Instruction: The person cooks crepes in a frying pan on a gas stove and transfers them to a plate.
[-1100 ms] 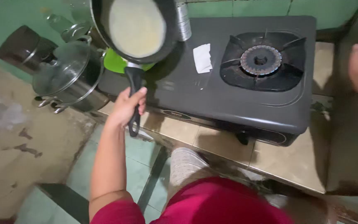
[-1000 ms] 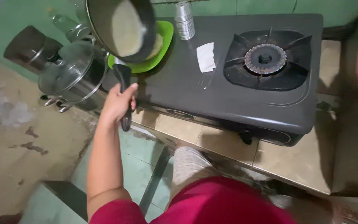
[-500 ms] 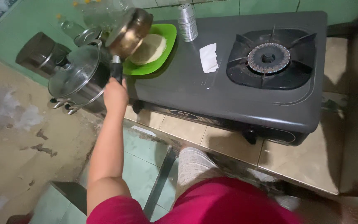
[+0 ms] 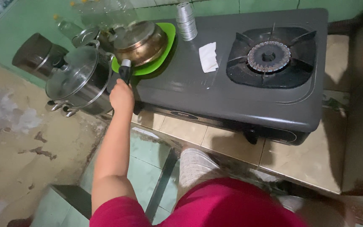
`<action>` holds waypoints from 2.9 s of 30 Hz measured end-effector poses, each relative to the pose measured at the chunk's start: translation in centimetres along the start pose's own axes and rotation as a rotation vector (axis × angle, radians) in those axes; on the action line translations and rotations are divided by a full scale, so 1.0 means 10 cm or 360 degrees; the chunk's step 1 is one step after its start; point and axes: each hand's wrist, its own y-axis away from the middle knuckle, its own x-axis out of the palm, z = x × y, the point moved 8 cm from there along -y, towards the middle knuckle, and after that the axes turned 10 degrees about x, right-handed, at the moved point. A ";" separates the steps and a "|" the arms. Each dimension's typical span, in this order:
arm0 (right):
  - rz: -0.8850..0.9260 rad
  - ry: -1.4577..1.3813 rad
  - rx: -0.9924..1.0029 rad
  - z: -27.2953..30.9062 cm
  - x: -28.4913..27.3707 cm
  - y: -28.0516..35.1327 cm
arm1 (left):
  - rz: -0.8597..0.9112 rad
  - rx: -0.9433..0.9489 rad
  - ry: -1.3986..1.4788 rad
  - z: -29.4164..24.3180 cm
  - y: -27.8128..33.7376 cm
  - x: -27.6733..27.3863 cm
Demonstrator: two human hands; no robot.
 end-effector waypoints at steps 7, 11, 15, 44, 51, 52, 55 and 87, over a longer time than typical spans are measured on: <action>-0.0094 -0.0113 0.0156 0.35 -0.39 0.21 | -0.0085 -0.0038 0.0009 0.01 -0.03 -0.12; -0.0191 0.0116 0.0000 0.33 -0.31 0.18 | -0.0121 -0.0045 0.0009 0.03 -0.04 -0.22; -0.0185 0.0006 0.0203 0.35 -0.45 0.24 | -0.0101 -0.0070 0.0008 0.04 -0.07 -0.25; -0.0560 0.0306 -0.0200 2.17 -5.04 1.27 | 0.1888 0.0334 0.3276 -3.32 0.66 -1.68; -0.0986 0.0257 0.0533 0.20 -5.58 1.60 | 0.2378 0.0192 0.3533 -3.94 0.91 -1.79; -0.0993 0.0267 0.0541 0.36 -5.59 1.63 | 0.2392 0.0205 0.3531 -4.01 0.92 -1.79; -0.0568 -0.0430 0.1396 0.33 -5.28 1.75 | 0.2508 0.0168 0.3557 -4.19 0.98 -1.78; -0.0306 -0.0401 0.0371 1.59 -5.25 1.40 | 0.2912 0.0092 0.3568 -4.45 1.10 -1.82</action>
